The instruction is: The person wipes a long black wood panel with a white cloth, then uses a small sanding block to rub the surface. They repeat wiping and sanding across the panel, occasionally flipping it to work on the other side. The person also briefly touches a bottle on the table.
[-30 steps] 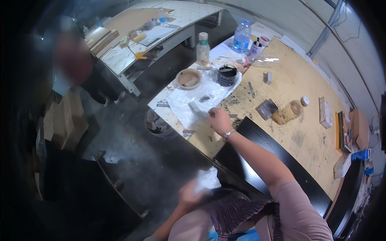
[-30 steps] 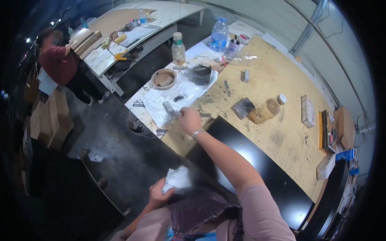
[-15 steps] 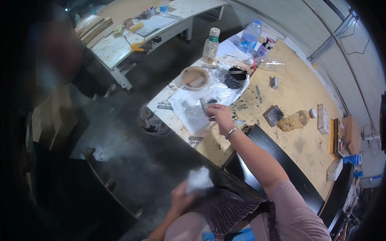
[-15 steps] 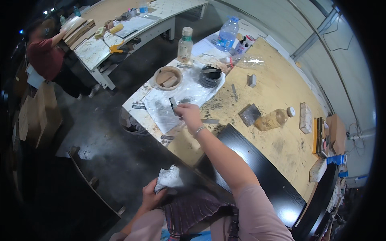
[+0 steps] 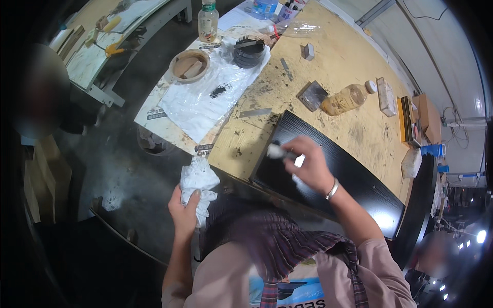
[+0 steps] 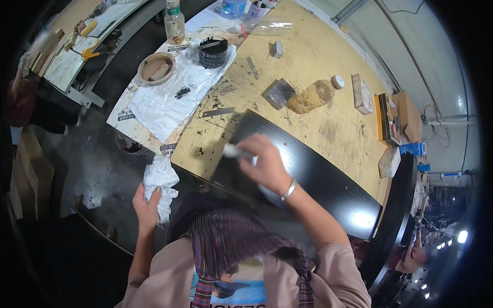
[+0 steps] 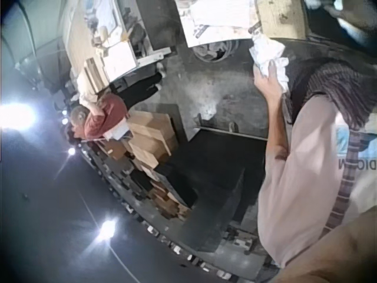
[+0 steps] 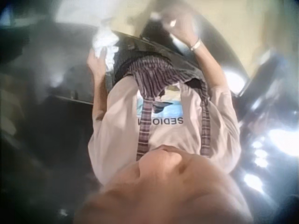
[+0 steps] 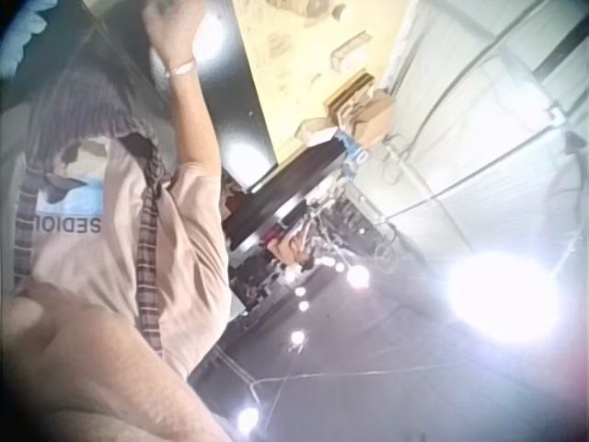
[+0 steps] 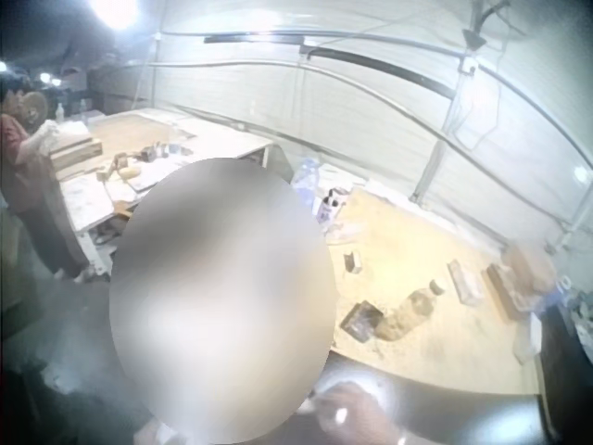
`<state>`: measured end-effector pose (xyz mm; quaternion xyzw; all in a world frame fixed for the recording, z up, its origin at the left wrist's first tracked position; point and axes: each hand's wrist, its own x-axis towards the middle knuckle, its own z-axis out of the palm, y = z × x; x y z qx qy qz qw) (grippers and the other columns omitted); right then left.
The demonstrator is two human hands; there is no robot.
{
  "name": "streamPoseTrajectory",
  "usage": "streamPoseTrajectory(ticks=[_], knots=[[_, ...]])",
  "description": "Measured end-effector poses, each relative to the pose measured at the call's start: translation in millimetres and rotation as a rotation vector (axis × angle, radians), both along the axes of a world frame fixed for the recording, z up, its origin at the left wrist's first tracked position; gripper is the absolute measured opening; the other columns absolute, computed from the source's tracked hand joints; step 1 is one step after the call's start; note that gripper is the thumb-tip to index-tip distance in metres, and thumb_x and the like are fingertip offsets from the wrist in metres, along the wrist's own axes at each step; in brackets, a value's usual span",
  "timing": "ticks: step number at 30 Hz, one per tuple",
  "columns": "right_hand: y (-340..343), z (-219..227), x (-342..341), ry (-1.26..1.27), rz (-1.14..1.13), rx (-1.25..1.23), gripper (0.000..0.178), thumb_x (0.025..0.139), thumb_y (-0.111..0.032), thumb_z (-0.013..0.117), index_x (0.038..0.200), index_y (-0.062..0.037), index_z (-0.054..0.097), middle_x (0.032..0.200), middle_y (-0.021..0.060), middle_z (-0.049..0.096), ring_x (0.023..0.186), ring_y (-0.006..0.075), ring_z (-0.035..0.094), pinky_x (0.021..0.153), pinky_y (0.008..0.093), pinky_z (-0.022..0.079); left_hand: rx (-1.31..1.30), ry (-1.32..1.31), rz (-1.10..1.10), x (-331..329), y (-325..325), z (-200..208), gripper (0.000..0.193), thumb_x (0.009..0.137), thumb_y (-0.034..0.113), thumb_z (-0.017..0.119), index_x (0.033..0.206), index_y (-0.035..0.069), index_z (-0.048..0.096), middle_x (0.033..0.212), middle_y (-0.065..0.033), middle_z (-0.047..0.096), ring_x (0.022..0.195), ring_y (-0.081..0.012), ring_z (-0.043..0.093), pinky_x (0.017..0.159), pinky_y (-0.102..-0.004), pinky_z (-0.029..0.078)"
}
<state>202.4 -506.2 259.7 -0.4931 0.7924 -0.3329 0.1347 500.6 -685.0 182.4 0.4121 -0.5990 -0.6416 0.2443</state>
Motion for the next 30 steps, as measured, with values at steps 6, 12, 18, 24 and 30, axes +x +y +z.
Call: streamPoseTrajectory(ticks=[6,12,18,24,30], knots=[[-7.6,-15.7,50.9,0.135,0.251,0.003,0.033,0.073,-0.002,0.070,0.105,-0.0041,0.072,0.097,0.0096,0.063,0.088,0.0296,0.059,0.076,0.0396,0.054,0.015,0.041,-0.048,-14.4,7.0,-6.9,0.039,0.091,0.006,0.071,0.127,-0.006,0.062,0.109,-0.0085,0.071,0.098,-0.0121,0.062,0.090,-0.0293,0.050],[-22.6,-29.1,21.1,0.264,0.205,0.008,0.030,0.071,0.001,0.067,0.100,-0.0047,0.073,0.092,0.0100,0.061,0.087,0.0310,0.058,0.075,0.0414,0.052,-0.074,-0.010,-0.105,-14.4,19.3,-9.1,0.041,0.090,0.007,0.073,0.127,-0.005,0.063,0.107,-0.0094,0.073,0.096,-0.0121,0.064,0.088,-0.0302,0.052],[-35.2,-13.5,-27.3,0.343,0.021,-0.026,0.029,0.071,0.000,0.067,0.099,-0.0047,0.074,0.091,0.0098,0.062,0.088,0.0316,0.058,0.075,0.0416,0.052,-0.103,-0.079,-0.099,-6.2,22.3,-13.4,0.043,0.089,0.009,0.074,0.127,-0.006,0.063,0.106,-0.0113,0.074,0.096,-0.0135,0.067,0.088,-0.0309,0.053],[-21.5,-17.2,23.7,0.120,0.402,0.064,0.032,0.070,-0.003,0.071,0.102,-0.0033,0.073,0.094,0.0100,0.063,0.092,0.0310,0.059,0.079,0.0411,0.054,-0.081,-0.071,-0.104,-3.7,28.4,-14.7,0.044,0.088,0.009,0.073,0.128,-0.006,0.062,0.107,-0.0135,0.075,0.098,-0.0150,0.068,0.089,-0.0309,0.053],[-39.7,-26.7,-50.3,0.285,-0.004,0.119,0.026,0.072,-0.003,0.066,0.097,-0.0044,0.074,0.092,0.0120,0.062,0.092,0.0322,0.059,0.080,0.0415,0.053,-0.091,-0.090,-0.125,-4.7,27.7,-8.2,0.043,0.089,0.008,0.072,0.128,-0.007,0.062,0.108,-0.0143,0.074,0.098,-0.0153,0.068,0.090,-0.0311,0.053]])
